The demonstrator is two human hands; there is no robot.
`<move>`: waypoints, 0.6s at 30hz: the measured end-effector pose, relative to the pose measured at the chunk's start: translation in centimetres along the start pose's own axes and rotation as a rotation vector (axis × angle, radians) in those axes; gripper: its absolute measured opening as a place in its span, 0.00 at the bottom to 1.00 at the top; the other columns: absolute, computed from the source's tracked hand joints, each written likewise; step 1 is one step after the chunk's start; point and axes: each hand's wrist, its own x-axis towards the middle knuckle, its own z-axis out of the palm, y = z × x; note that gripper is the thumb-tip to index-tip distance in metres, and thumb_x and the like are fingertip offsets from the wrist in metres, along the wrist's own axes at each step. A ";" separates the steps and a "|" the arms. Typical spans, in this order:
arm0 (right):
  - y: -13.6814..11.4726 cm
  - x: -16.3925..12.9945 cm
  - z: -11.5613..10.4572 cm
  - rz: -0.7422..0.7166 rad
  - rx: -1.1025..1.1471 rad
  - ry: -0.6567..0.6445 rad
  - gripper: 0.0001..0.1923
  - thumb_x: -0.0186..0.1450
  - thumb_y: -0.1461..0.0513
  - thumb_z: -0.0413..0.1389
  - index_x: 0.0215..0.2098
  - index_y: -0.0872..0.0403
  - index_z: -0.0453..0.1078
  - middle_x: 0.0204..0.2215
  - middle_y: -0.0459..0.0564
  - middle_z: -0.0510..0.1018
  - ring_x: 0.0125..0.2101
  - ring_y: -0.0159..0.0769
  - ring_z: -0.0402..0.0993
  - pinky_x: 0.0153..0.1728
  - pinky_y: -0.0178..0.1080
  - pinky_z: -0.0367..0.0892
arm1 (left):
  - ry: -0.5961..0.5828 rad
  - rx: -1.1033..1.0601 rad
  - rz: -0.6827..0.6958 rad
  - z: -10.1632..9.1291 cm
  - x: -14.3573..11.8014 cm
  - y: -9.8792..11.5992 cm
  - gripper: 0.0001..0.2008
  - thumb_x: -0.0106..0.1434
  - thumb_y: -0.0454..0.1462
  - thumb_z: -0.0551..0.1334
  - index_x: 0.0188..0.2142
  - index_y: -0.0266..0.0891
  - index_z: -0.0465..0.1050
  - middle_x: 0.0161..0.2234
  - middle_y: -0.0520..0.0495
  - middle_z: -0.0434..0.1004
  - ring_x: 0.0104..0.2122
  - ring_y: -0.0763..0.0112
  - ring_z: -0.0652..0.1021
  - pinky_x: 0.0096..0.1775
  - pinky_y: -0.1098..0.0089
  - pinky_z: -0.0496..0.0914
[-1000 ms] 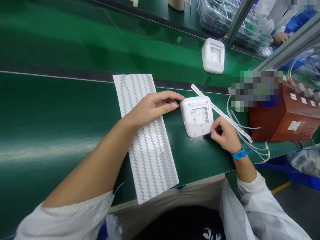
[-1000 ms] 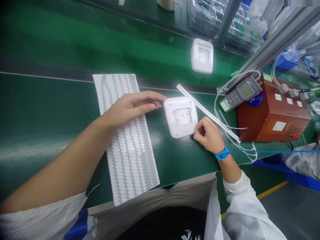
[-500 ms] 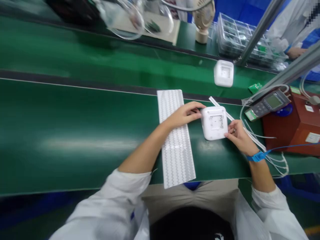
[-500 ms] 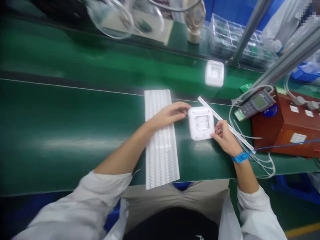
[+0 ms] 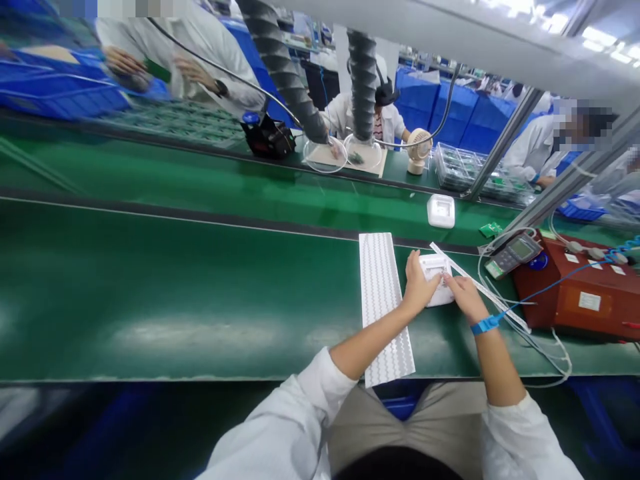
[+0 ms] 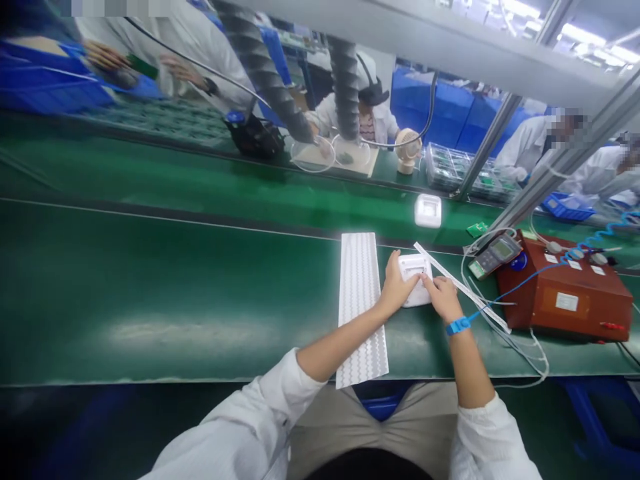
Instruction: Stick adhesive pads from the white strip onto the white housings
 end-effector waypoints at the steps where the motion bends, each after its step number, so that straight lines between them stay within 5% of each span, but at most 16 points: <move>1: -0.8 -0.1 0.5 0.005 0.089 0.007 0.39 0.69 0.29 0.58 0.47 0.54 0.85 0.41 0.57 0.87 0.49 0.54 0.83 0.50 0.49 0.79 | 0.033 -0.044 -0.003 -0.2 0.2 -0.1 0.50 0.65 0.38 0.75 0.80 0.34 0.55 0.84 0.23 0.52 0.85 0.39 0.54 0.84 0.42 0.48; 3: -2.7 -0.2 1.7 0.014 0.262 0.011 0.40 0.69 0.29 0.58 0.56 0.53 0.82 0.45 0.57 0.88 0.49 0.52 0.85 0.48 0.48 0.82 | 0.082 -0.143 -0.006 -1.8 1.4 0.1 0.48 0.67 0.41 0.75 0.80 0.40 0.57 0.82 0.28 0.60 0.82 0.43 0.64 0.82 0.44 0.56; 6: -6.4 1.1 4.5 0.014 0.440 -0.004 0.38 0.70 0.35 0.61 0.67 0.47 0.73 0.49 0.53 0.89 0.47 0.48 0.88 0.43 0.46 0.85 | 0.163 -0.299 -0.005 -6.7 4.3 1.0 0.45 0.70 0.47 0.74 0.80 0.43 0.60 0.79 0.32 0.67 0.77 0.45 0.73 0.79 0.48 0.65; 11: -14.9 8.1 13.1 -0.076 0.447 -0.066 0.35 0.77 0.43 0.63 0.76 0.44 0.67 0.46 0.50 0.89 0.39 0.40 0.87 0.40 0.45 0.88 | 0.359 -0.500 0.063 -18.5 9.8 2.0 0.44 0.74 0.53 0.67 0.82 0.44 0.57 0.86 0.34 0.52 0.83 0.49 0.64 0.79 0.54 0.64; 13: -18.7 11.6 17.2 -0.128 0.370 -0.076 0.31 0.79 0.43 0.62 0.74 0.46 0.72 0.49 0.51 0.90 0.42 0.41 0.88 0.44 0.47 0.88 | 0.441 -0.542 0.083 -23.2 10.7 1.2 0.44 0.74 0.53 0.65 0.83 0.48 0.54 0.87 0.36 0.45 0.85 0.52 0.58 0.78 0.53 0.65; 15: -22.4 14.7 20.9 -0.185 0.257 -0.060 0.29 0.80 0.47 0.62 0.75 0.45 0.74 0.56 0.51 0.90 0.51 0.44 0.88 0.54 0.49 0.86 | 0.554 -0.555 0.071 -27.0 10.3 -0.5 0.40 0.73 0.54 0.67 0.79 0.53 0.60 0.85 0.38 0.51 0.85 0.51 0.58 0.78 0.48 0.67; 18: -27.3 18.6 25.4 -0.264 0.025 -0.034 0.29 0.81 0.52 0.60 0.78 0.43 0.72 0.66 0.50 0.85 0.65 0.51 0.82 0.68 0.49 0.77 | 0.625 -0.474 0.036 -29.9 8.5 -3.6 0.34 0.73 0.56 0.66 0.74 0.53 0.66 0.81 0.36 0.61 0.80 0.50 0.68 0.75 0.46 0.71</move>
